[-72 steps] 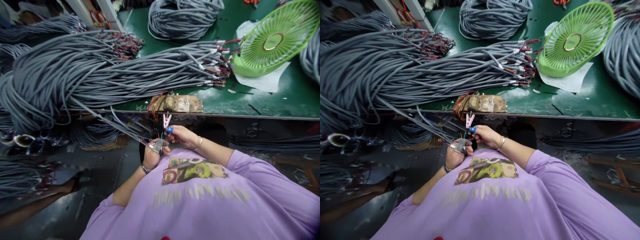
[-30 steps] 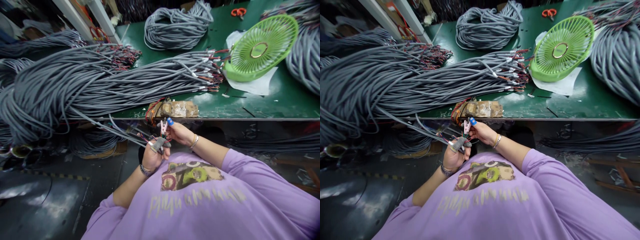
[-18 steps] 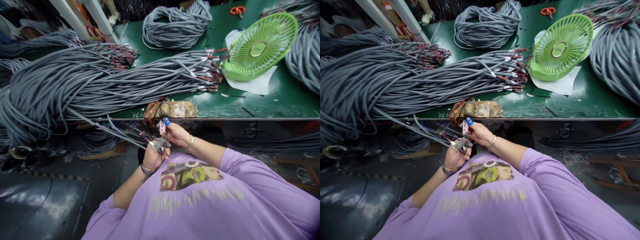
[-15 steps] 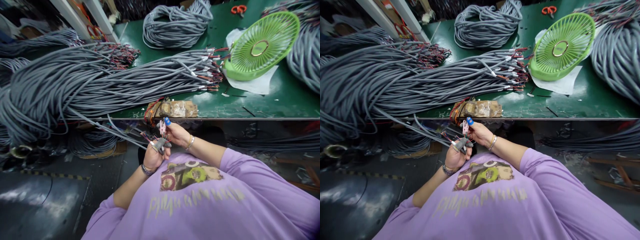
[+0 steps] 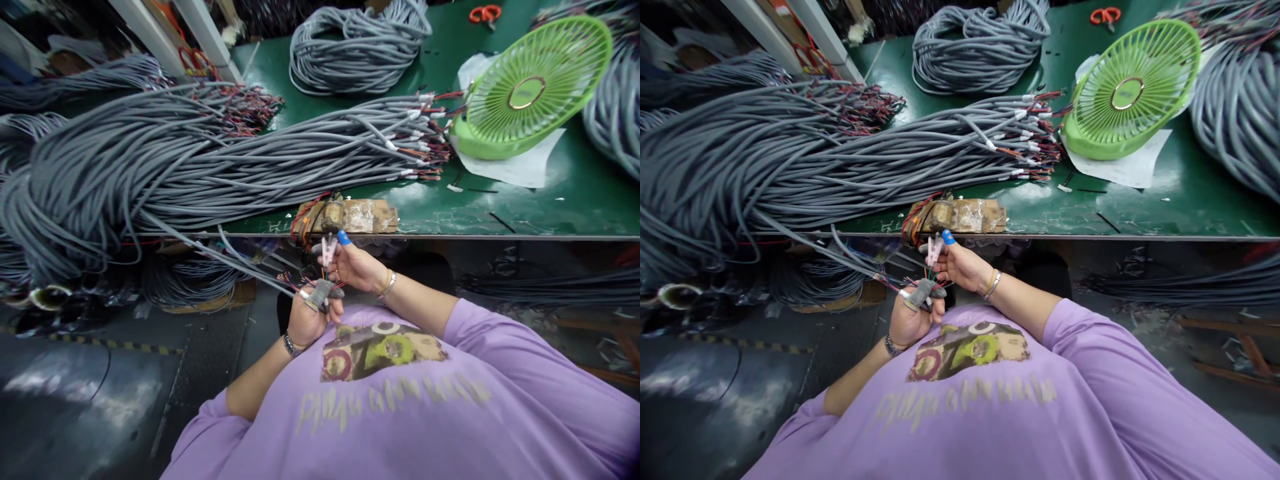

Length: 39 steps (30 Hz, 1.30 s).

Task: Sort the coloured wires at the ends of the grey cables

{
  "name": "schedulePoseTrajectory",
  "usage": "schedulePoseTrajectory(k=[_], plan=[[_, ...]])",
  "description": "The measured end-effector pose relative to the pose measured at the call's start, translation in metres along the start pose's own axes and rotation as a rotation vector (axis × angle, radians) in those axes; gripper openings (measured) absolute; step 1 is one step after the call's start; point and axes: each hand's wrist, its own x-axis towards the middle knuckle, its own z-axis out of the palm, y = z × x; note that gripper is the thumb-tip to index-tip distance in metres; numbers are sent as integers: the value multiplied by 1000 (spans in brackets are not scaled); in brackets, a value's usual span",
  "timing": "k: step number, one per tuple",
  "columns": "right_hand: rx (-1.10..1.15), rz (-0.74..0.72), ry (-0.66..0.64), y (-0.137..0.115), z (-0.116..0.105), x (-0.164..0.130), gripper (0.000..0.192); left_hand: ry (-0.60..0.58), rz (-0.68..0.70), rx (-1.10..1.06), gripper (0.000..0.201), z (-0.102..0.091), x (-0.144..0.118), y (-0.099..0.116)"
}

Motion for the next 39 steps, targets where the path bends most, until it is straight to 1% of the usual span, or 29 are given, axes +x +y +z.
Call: schedulePoseTrajectory(k=[3,5,7,10,17,20,24,29,32,34,36,39], plan=[[-35,-90,48,0,2,1,41,59,25,-12,45,0,0,-2],[-52,-132,81,1,3,1,39,83,39,-15,44,1,2,-2],[-53,-138,82,2,4,2,41,96,53,-18,43,3,4,-1],[-29,-107,74,2,6,2,41,104,66,-20,43,5,6,-1],[1,-135,104,1,11,5,41,132,23,12,42,6,10,-3],[3,-112,94,3,8,6,44,135,20,35,43,6,10,-3],[38,-45,69,6,3,4,50,130,40,39,44,5,8,-3],[8,34,7,3,0,-1,55,111,74,72,45,2,1,-3],[-24,14,-2,-1,2,-2,45,143,130,105,43,0,-1,-5],[-55,-31,12,-3,3,-3,33,185,178,126,42,-2,0,-7],[-77,-77,23,-3,4,-3,26,220,223,163,41,-3,1,-8],[-69,-89,33,-1,3,-1,33,232,268,229,40,-4,4,-9]])
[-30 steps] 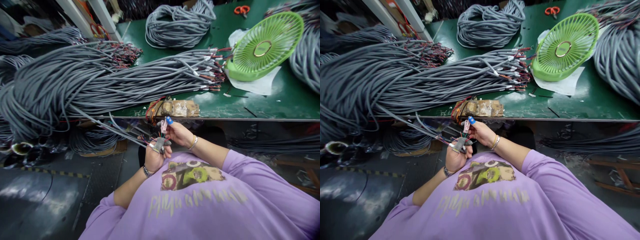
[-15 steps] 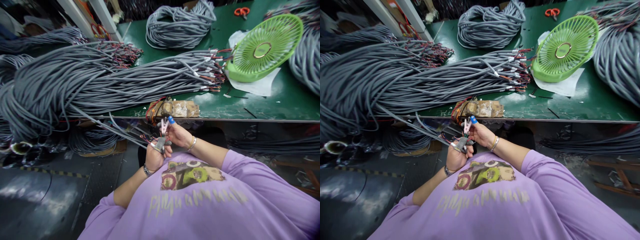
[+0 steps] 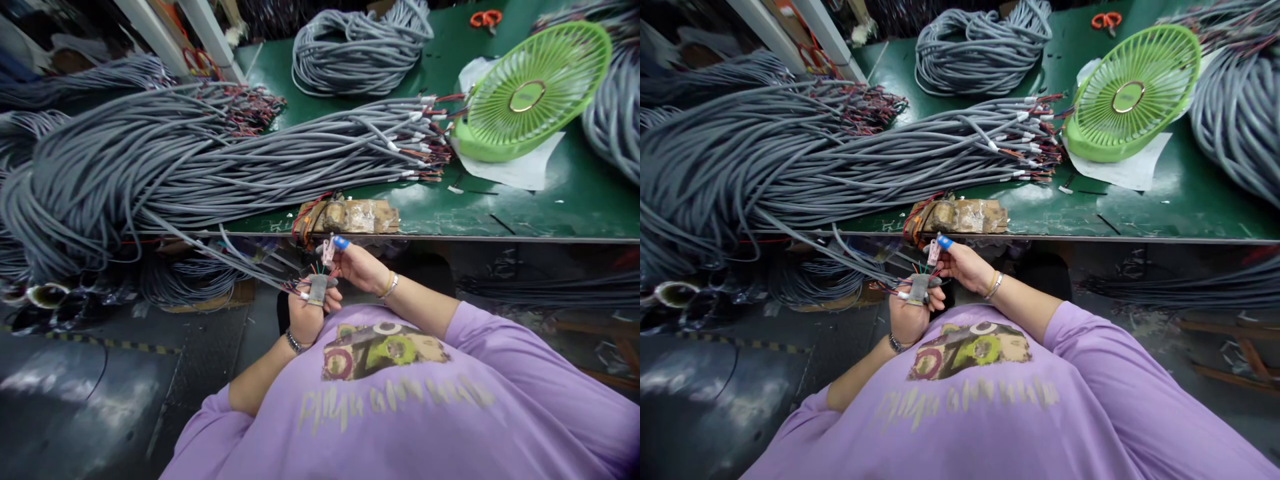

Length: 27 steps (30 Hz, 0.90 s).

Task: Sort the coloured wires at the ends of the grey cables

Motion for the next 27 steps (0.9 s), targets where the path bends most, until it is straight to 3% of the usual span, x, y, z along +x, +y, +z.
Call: schedulePoseTrajectory(k=[13,18,22,27], plan=[[94,-57,92,5,4,9,37,-50,-17,110,38,0,5,-3],[24,61,8,6,-9,4,51,-78,13,122,38,-3,1,-2],[-174,211,-109,2,-24,-1,52,-117,-10,138,40,-9,-5,-3],[-418,124,-204,-5,-25,-5,44,-227,-71,226,46,-13,-6,0]])
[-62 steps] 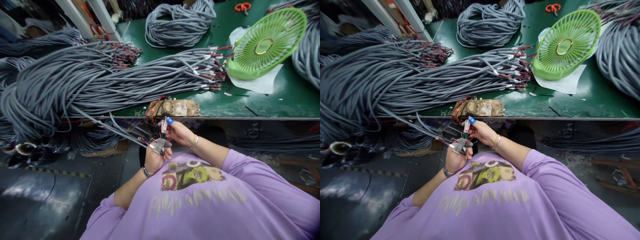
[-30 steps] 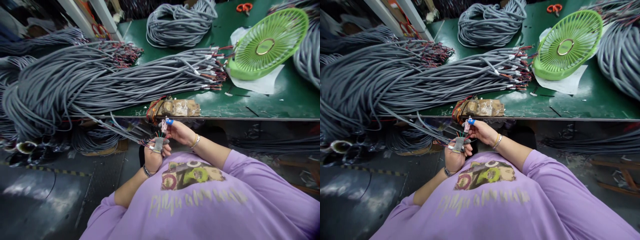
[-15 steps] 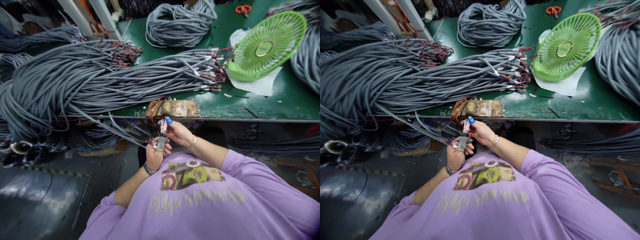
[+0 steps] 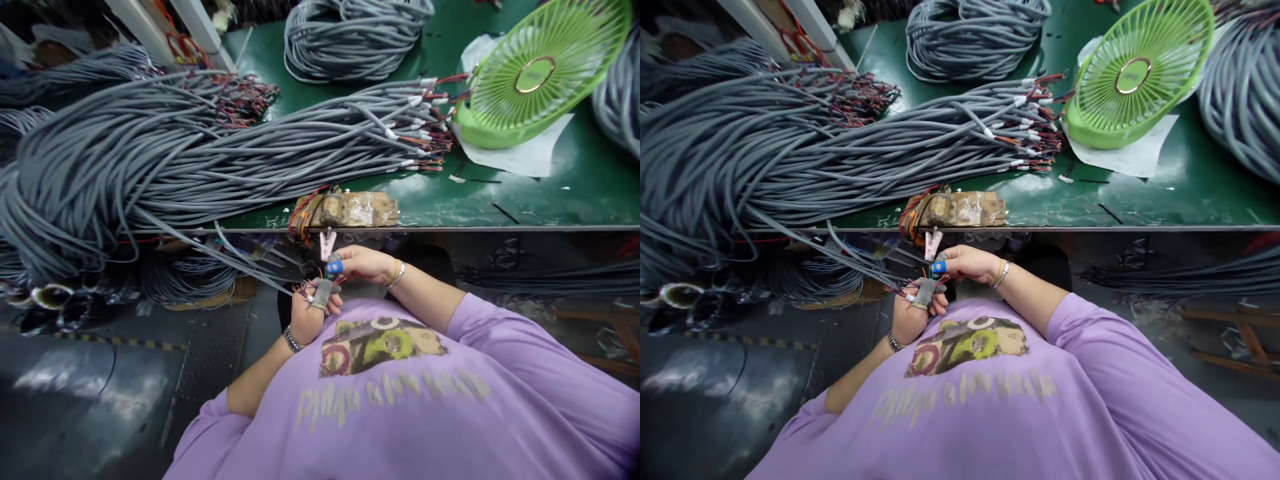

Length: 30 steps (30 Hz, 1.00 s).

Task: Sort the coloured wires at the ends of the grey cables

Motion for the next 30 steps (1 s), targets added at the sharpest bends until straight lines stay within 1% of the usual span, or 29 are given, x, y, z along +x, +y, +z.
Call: schedulePoseTrajectory(k=[2,5,7,9,12,15,17,19,21,23,25,28,30], plan=[[-60,-27,21,-4,4,-2,41,-54,-28,19,48,0,2,1],[-116,-57,19,-8,13,-5,38,-185,-92,11,48,-1,6,0],[-146,-80,24,-9,16,-7,37,-225,-130,-19,46,-2,8,-3],[-148,-106,60,-7,14,-7,35,-185,-143,-73,46,-2,8,-4],[-80,-84,91,-3,5,-9,32,-28,-135,-199,41,1,9,-5],[33,-21,60,1,-5,-12,32,108,-126,-268,38,4,9,-3],[50,-22,37,3,-6,-15,36,148,-114,-286,40,6,10,-3],[-1,-74,38,5,-2,-16,38,149,-107,-298,41,8,12,-3],[-55,-158,80,7,5,-15,35,122,-113,-297,42,8,13,-4],[-64,-212,122,9,11,-14,35,75,-127,-280,43,7,13,-4],[-42,-217,133,12,15,-13,36,11,-137,-257,44,5,13,-2],[-12,-191,120,15,17,-12,37,-128,-150,-189,44,1,10,3],[-41,-173,117,16,18,-12,37,-214,-163,-132,46,0,9,5]])
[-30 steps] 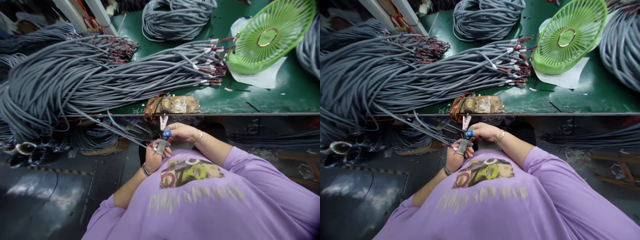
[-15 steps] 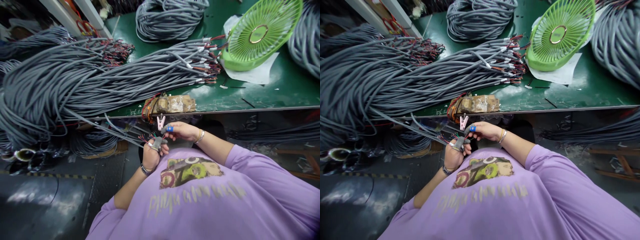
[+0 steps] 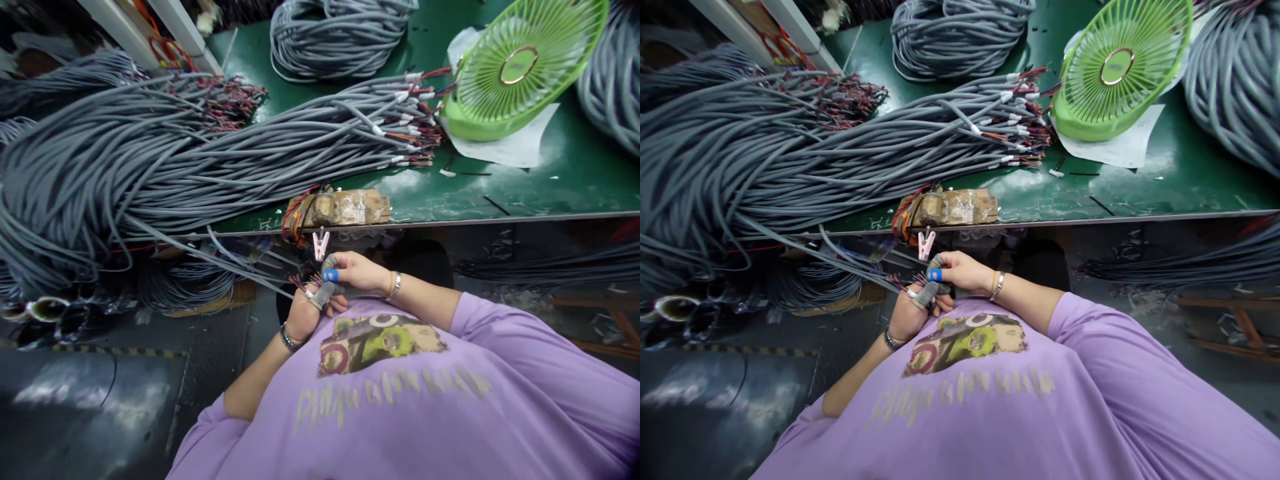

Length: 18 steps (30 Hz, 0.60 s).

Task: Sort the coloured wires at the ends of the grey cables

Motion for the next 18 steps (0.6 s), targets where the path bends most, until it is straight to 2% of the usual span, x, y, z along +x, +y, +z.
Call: schedulePoseTrajectory(k=[3,5,10,18], plan=[[-58,9,39,-1,2,1,39,-11,1,13,47,-1,0,-5],[-38,6,70,0,4,1,42,49,32,-50,44,0,2,-11],[36,15,49,2,5,0,47,203,78,-208,43,1,4,-19],[23,20,113,-4,8,-1,48,270,63,-189,41,1,4,-19]])
